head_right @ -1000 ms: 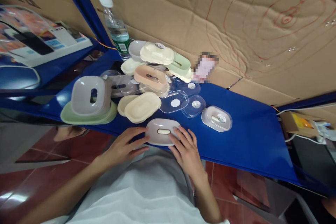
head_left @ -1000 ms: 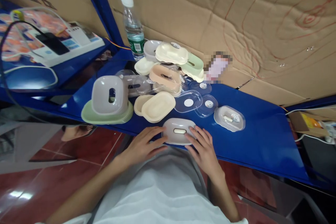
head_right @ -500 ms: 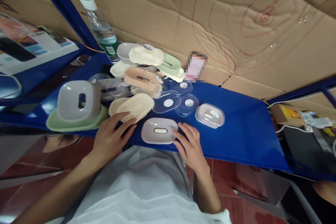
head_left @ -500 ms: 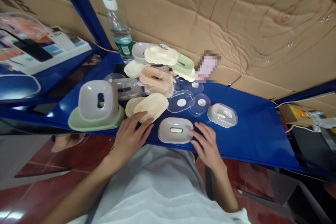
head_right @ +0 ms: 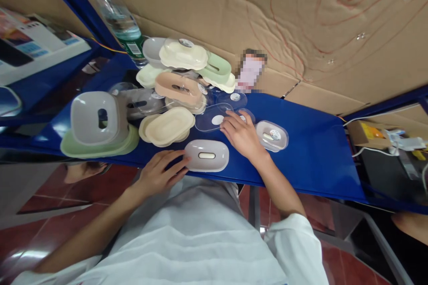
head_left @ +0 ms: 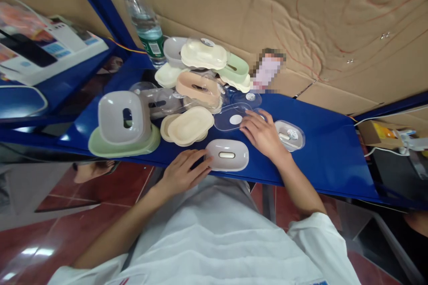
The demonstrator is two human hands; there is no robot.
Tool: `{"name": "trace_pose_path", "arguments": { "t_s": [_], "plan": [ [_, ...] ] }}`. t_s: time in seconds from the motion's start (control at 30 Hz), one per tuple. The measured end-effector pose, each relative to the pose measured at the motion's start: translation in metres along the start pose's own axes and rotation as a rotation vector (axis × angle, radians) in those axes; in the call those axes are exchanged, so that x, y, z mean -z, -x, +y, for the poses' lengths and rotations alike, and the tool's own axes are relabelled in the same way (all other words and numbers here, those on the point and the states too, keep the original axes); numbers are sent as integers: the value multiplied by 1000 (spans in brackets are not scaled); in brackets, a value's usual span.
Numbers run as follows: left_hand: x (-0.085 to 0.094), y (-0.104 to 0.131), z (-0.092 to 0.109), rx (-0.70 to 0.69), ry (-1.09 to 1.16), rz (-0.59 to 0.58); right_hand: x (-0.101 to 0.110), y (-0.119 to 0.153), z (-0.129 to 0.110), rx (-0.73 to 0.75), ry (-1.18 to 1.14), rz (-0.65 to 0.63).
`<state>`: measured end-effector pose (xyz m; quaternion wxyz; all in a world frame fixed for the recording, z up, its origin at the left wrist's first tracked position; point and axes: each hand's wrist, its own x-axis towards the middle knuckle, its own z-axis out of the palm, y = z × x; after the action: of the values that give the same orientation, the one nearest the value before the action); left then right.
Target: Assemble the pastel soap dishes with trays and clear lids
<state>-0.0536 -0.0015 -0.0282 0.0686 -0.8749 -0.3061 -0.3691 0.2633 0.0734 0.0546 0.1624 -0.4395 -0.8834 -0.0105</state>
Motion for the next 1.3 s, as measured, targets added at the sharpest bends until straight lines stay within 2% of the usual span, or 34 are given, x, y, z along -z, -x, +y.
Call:
{"name": "trace_pose_path", "arguments": {
  "t_s": [0.1,0.17,0.2,0.27,0.37,0.43,0.53,0.57,0.63,0.7,0.8,0.93,1.13,1.3],
  "plan": [
    [-2,2,-2,47,108,8,8,33,-15,-145,-197,178],
    [-2,6,-1,89,172,80,9,57,-36,-323,-455,346],
    [-2,7,1,99,197,123,8,66,-48,-406,-596,392],
    [0,10,9,96,237,182,3,75,-74,-504,-836,353],
    [6,11,23,31,268,175,-5,73,-102,-538,-1029,213],
    [11,7,29,28,251,147,-6,69,-109,-504,-987,256],
    [13,-2,27,134,260,144,-5,70,-102,-343,-693,380],
    [11,-5,25,179,286,154,-5,73,-97,-268,-573,367],
    [6,-10,20,257,351,164,-7,80,-88,-140,-374,257],
    [-1,-13,18,299,392,143,-11,87,-81,-82,-262,137],
    [-9,-14,19,306,380,79,-19,96,-75,-79,-204,98],
    [-10,-14,20,261,328,22,-25,103,-71,-90,-168,67],
    [-4,-13,12,68,260,-26,-33,111,-72,-67,-82,51],
    [-1,-5,9,124,267,18,-30,105,-73,-39,-112,33]
  ]
}}
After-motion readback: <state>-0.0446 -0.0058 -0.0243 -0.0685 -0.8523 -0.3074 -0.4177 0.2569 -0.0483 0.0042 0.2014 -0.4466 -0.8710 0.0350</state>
